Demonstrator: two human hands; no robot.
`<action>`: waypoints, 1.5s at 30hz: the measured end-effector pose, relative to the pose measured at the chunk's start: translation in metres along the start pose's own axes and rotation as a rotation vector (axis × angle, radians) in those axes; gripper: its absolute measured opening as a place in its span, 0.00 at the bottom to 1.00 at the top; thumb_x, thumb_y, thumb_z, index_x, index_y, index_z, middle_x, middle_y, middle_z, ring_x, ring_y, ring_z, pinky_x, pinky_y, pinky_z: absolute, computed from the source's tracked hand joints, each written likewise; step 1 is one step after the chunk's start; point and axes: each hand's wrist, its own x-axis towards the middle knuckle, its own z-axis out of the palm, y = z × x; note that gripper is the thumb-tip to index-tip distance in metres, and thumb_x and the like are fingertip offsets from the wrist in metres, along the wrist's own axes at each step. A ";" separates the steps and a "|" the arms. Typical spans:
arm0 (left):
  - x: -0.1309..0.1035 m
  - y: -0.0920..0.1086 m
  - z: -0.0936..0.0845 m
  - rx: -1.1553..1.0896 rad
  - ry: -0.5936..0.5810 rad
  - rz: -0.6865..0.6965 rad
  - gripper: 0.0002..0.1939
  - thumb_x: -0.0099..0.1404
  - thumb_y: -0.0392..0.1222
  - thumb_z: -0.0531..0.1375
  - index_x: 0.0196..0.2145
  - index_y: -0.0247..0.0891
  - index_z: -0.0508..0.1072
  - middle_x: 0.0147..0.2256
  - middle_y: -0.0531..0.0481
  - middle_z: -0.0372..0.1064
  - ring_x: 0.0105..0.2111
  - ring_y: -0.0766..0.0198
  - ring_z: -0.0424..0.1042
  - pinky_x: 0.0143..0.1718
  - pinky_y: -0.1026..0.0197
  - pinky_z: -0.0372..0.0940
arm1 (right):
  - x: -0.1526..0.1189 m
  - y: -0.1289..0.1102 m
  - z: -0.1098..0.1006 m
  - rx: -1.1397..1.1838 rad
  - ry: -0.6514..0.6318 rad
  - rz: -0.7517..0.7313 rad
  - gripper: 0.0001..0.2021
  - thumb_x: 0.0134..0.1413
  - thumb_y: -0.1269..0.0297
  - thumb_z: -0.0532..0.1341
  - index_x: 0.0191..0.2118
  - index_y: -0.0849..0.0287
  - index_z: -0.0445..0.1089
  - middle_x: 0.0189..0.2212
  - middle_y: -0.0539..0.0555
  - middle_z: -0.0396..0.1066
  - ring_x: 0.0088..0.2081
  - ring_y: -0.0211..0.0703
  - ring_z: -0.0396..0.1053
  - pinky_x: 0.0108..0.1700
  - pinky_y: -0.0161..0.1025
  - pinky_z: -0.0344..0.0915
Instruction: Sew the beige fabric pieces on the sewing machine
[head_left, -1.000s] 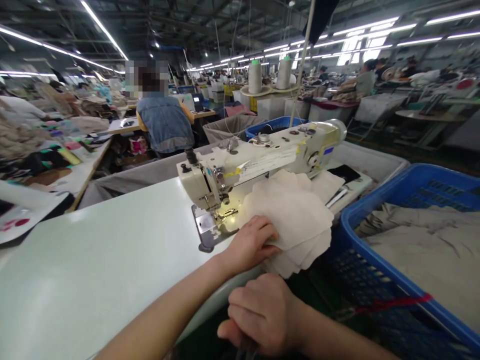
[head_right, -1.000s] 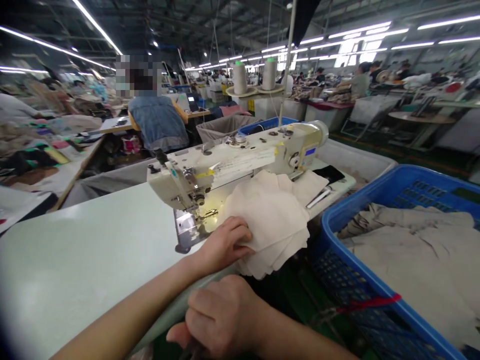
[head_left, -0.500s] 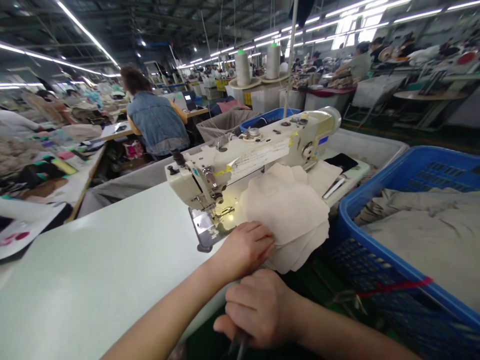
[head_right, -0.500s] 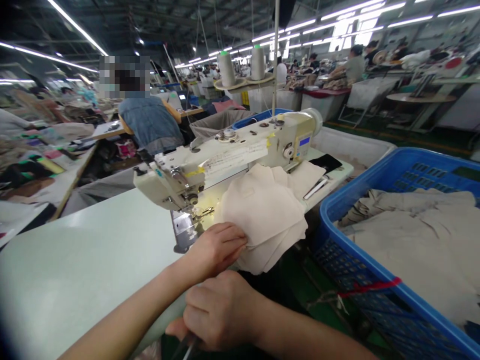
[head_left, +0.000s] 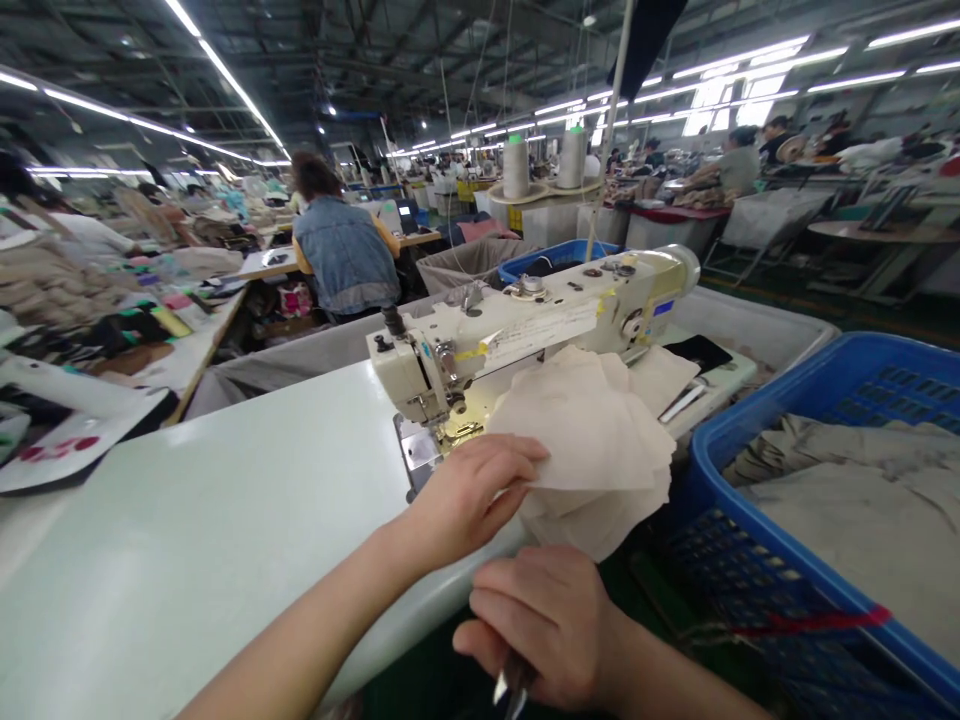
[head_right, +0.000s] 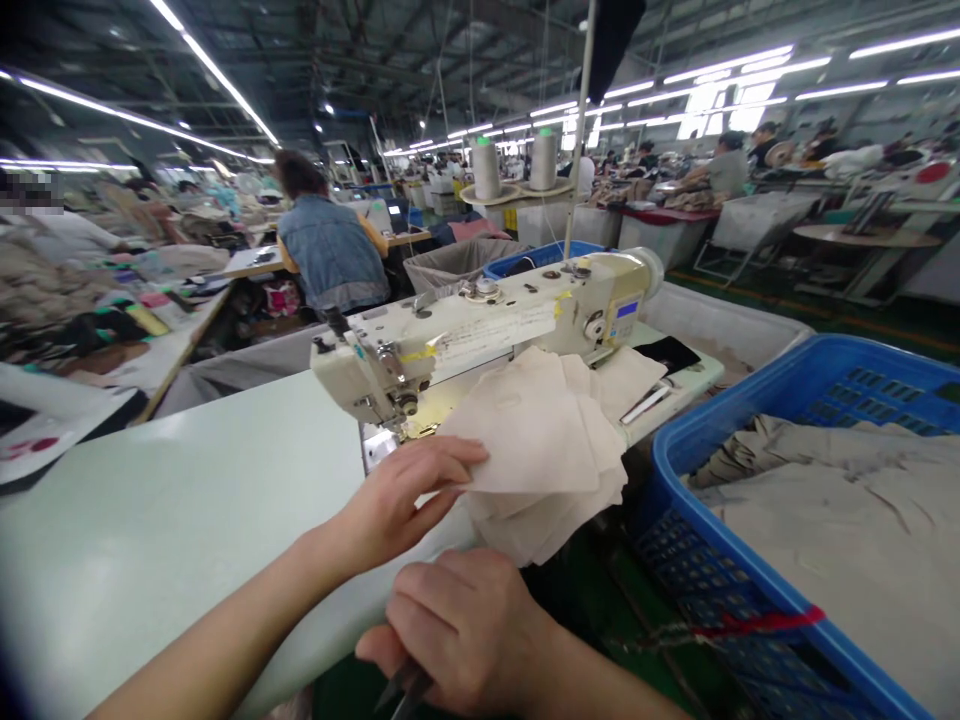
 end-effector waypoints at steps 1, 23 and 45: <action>-0.009 0.005 -0.011 0.039 -0.038 0.007 0.06 0.72 0.32 0.55 0.42 0.39 0.70 0.51 0.43 0.76 0.52 0.59 0.75 0.53 0.55 0.70 | 0.001 0.001 -0.006 -0.018 0.029 0.003 0.11 0.68 0.60 0.58 0.37 0.60 0.73 0.32 0.53 0.79 0.27 0.39 0.70 0.28 0.39 0.62; -0.197 0.030 -0.060 0.042 -0.050 -0.685 0.11 0.70 0.39 0.56 0.42 0.42 0.79 0.49 0.44 0.77 0.50 0.56 0.74 0.55 0.52 0.69 | -0.017 0.032 0.035 0.290 -0.821 0.117 0.23 0.53 0.76 0.64 0.56 0.58 0.70 0.62 0.61 0.68 0.61 0.55 0.66 0.51 0.45 0.72; -0.168 0.010 -0.057 -0.107 0.401 -1.299 0.22 0.65 0.62 0.55 0.32 0.40 0.76 0.26 0.49 0.75 0.33 0.51 0.75 0.35 0.54 0.72 | 0.003 0.051 0.083 0.499 -0.193 0.879 0.06 0.53 0.62 0.61 0.29 0.54 0.63 0.25 0.48 0.70 0.28 0.39 0.70 0.32 0.34 0.66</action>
